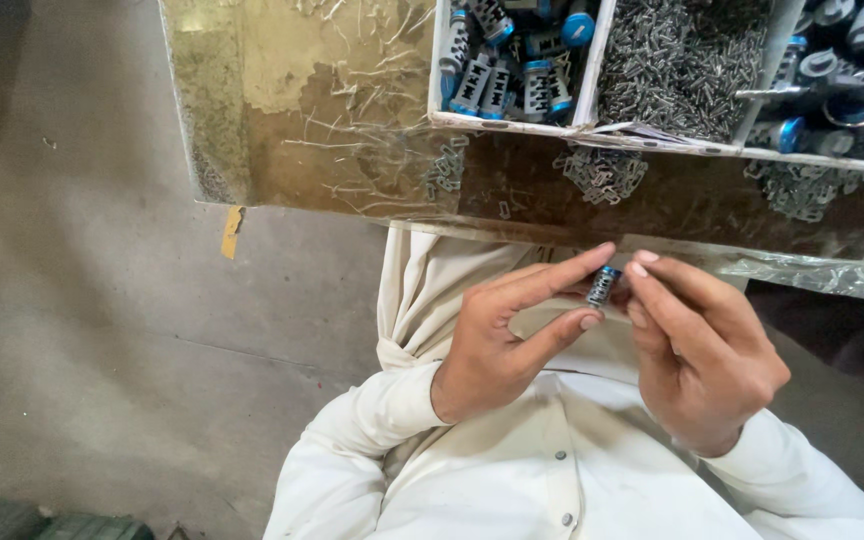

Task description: The person repeatedly picks small metal keychain components from a compartmentalized tray and attaches them to a cylindrical blue-and-white object. The person handles the components one at a time, rotating and aligning them by hand before placing them back into the tray.

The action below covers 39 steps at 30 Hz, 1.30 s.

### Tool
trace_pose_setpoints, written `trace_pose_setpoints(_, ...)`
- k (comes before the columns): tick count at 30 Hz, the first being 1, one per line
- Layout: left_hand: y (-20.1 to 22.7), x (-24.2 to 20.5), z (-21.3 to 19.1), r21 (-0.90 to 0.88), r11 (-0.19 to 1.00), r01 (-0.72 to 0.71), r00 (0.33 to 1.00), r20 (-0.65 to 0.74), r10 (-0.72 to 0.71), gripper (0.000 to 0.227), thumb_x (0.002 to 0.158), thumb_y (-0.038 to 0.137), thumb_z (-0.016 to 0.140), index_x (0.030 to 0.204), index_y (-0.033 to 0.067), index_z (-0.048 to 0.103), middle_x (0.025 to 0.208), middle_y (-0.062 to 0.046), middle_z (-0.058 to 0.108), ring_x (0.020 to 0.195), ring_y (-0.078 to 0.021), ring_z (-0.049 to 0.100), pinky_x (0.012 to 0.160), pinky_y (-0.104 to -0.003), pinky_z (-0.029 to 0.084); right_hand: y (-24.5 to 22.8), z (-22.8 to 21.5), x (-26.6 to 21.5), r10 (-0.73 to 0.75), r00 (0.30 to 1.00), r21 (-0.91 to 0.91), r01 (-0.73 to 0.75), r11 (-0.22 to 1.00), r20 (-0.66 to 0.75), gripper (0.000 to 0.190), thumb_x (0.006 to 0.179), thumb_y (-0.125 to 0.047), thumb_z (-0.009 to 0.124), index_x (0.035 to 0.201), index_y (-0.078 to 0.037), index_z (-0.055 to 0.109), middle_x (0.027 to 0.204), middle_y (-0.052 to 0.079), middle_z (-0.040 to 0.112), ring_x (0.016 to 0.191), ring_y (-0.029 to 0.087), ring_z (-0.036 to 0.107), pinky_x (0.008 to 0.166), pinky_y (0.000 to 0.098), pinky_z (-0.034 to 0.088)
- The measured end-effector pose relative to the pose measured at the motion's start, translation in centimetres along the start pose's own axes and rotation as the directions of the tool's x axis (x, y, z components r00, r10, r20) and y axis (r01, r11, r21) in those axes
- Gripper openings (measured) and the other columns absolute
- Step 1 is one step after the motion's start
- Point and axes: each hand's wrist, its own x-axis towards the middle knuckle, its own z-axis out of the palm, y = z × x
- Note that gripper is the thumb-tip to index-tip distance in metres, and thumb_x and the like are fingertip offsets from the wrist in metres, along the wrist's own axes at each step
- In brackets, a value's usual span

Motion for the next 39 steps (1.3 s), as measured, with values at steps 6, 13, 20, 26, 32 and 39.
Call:
trace_pose_setpoints(6,-0.1,-0.1,-0.1,0.102,0.99,-0.093,0.995,-0.02,0.095,0.042,0.1,0.003,0.073,0.141,0.0093,0.064,0.13,-0.011,0.074,0.112,-0.0185,0.075,0.097,-0.029,0.06,1.0,0.4,-0.4,0.178,0.983,0.237,-0.183,0.954,0.042,0.025,0.098,-0.009,0.078,0.12,0.002,0.072,0.113,0.016,0.074,0.091,0.016,0.074,0.075,0.0214,0.058)
trace_pose_setpoints(13,0.2,-0.1,-0.7,0.391,0.845,-0.365,0.919,0.003,0.395,0.037,0.092,0.001,0.084,0.126,0.0059,0.07,0.112,-0.008,0.075,0.099,-0.0233,0.076,0.082,-0.03,0.06,1.2,-1.9,2.5,0.0,1.0,0.155,0.0,0.988,-0.002,0.028,0.097,-0.015,0.076,0.117,0.003,0.073,0.109,0.015,0.076,0.09,0.02,0.077,0.074,0.0237,0.06)
trace_pose_setpoints(20,0.0,-0.7,0.2,0.154,0.964,-0.215,0.973,-0.056,0.225,0.032,0.089,0.0,0.083,0.119,0.0023,0.074,0.106,-0.011,0.078,0.093,-0.0198,0.077,0.082,-0.028,0.061,4.0,-5.2,6.3,-0.192,0.976,-0.314,0.152,0.937,-0.102,0.025,0.107,-0.001,0.072,0.129,0.006,0.062,0.141,0.025,0.057,0.126,0.033,0.062,0.105,0.0393,0.054)
trace_pose_setpoints(26,-1.2,-1.5,-0.7,-0.086,0.988,-0.128,0.988,-0.096,0.119,0.029,0.091,-0.005,0.08,0.119,-0.0014,0.074,0.11,-0.015,0.078,0.098,-0.019,0.076,0.089,-0.029,0.061,2.4,-3.8,3.3,0.362,0.919,0.793,-0.101,0.6,-0.158,0.022,0.103,-0.009,0.055,0.123,-0.004,0.064,0.113,0.006,0.067,0.103,0.015,0.069,0.093,0.0286,0.058)
trace_pose_setpoints(32,-1.9,-1.0,-0.3,-0.185,0.974,-0.129,0.991,-0.054,0.121,0.025,0.092,-0.005,0.079,0.117,-0.0017,0.074,0.115,-0.016,0.077,0.099,-0.0181,0.075,0.09,-0.027,0.061,2.1,-2.4,-0.9,0.432,0.892,0.624,-0.415,0.662,0.135,0.012,0.102,0.003,0.061,0.112,0.009,0.065,0.087,0.012,0.069,0.07,0.012,0.068,0.067,0.0232,0.057)
trace_pose_setpoints(39,-1.0,-0.9,-0.6,-0.021,0.997,-0.074,0.997,-0.01,0.073,0.027,0.092,-0.002,0.08,0.118,0.0006,0.076,0.113,-0.013,0.079,0.1,-0.0168,0.077,0.089,-0.027,0.061,1.7,-2.3,0.5,0.26,0.951,0.524,-0.31,0.793,0.169,0.02,0.096,0.002,0.071,0.115,0.01,0.069,0.098,0.014,0.074,0.08,0.012,0.072,0.067,0.0192,0.058)
